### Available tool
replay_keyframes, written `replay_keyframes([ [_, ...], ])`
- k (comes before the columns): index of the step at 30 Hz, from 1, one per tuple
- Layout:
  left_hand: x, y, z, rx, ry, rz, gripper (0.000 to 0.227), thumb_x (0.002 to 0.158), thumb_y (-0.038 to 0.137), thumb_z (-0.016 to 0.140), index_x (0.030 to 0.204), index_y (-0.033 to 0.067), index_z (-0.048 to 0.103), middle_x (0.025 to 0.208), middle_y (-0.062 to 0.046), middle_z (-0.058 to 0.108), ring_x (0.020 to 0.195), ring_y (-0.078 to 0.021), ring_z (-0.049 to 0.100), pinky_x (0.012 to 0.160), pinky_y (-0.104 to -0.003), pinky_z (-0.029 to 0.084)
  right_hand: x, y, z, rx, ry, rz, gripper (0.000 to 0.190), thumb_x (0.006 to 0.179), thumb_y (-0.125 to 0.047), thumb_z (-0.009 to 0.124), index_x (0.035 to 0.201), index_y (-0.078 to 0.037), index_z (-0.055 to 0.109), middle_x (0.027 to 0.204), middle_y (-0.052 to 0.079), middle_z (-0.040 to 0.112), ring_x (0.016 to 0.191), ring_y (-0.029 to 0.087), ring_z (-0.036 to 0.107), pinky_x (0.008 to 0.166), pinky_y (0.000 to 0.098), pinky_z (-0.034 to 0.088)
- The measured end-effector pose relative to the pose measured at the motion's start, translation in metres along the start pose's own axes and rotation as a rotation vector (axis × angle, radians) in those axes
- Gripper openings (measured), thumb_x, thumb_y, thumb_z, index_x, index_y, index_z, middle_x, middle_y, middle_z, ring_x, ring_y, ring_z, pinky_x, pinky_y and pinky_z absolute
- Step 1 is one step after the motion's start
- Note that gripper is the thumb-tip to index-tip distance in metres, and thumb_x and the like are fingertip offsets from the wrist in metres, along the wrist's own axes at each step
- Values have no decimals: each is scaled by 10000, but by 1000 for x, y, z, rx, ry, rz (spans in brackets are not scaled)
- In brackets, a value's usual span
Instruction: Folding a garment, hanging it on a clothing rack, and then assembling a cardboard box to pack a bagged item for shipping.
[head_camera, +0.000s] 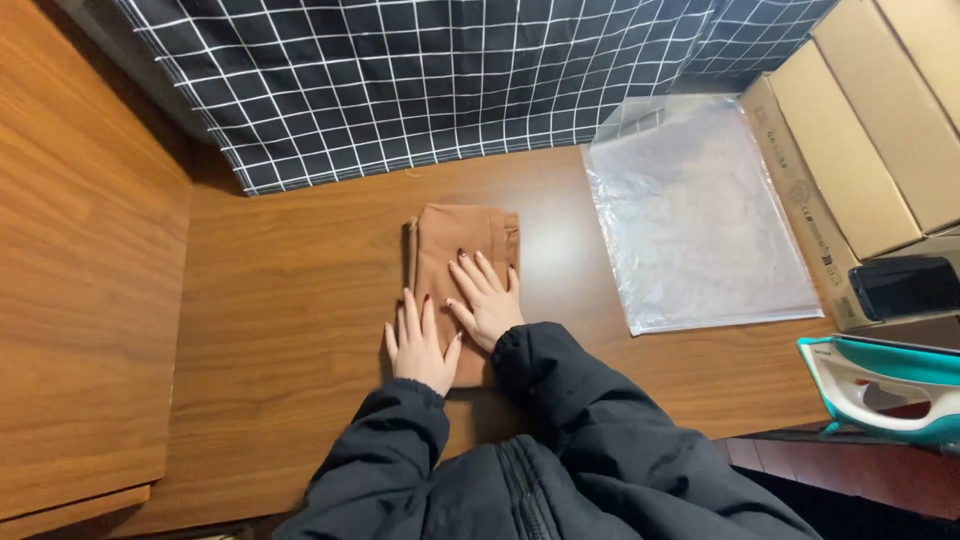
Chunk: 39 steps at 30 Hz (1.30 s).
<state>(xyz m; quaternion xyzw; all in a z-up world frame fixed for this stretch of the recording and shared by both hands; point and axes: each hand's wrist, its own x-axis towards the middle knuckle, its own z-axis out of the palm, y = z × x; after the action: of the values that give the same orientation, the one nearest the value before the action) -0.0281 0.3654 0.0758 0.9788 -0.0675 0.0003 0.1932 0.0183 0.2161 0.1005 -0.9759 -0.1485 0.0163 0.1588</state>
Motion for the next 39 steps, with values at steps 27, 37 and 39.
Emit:
replay_keyframes([
  [27, -6, -20, -21, 104, -263, 381, 992, 787, 747, 473, 1479, 132, 116, 1561, -146, -36, 1435, -322, -83, 1071, -663, 47, 56, 121, -22, -75, 133, 548, 498, 790, -629, 633, 1080, -233, 546, 1058, -36, 486, 1072, 177, 491, 916, 451, 401],
  [37, 107, -27, -15, 282, -230, 411, 980, 730, 737, 549, 1453, 156, 235, 1557, -93, 54, 1425, -350, 2, 1086, -653, 79, -17, 206, -13, 17, 454, 740, 516, 699, -512, 767, 936, -121, 528, 943, 66, 495, 986, 300, 551, 845, 421, 468],
  [39, 121, -28, -10, 176, -87, 297, 951, 758, 661, 574, 1469, 152, 199, 1564, -87, 73, 1428, -342, 56, 1083, -639, 115, -31, 209, -15, 90, 556, 794, 480, 672, -464, 799, 865, -106, 544, 891, 95, 534, 932, 339, 586, 836, 430, 477],
])
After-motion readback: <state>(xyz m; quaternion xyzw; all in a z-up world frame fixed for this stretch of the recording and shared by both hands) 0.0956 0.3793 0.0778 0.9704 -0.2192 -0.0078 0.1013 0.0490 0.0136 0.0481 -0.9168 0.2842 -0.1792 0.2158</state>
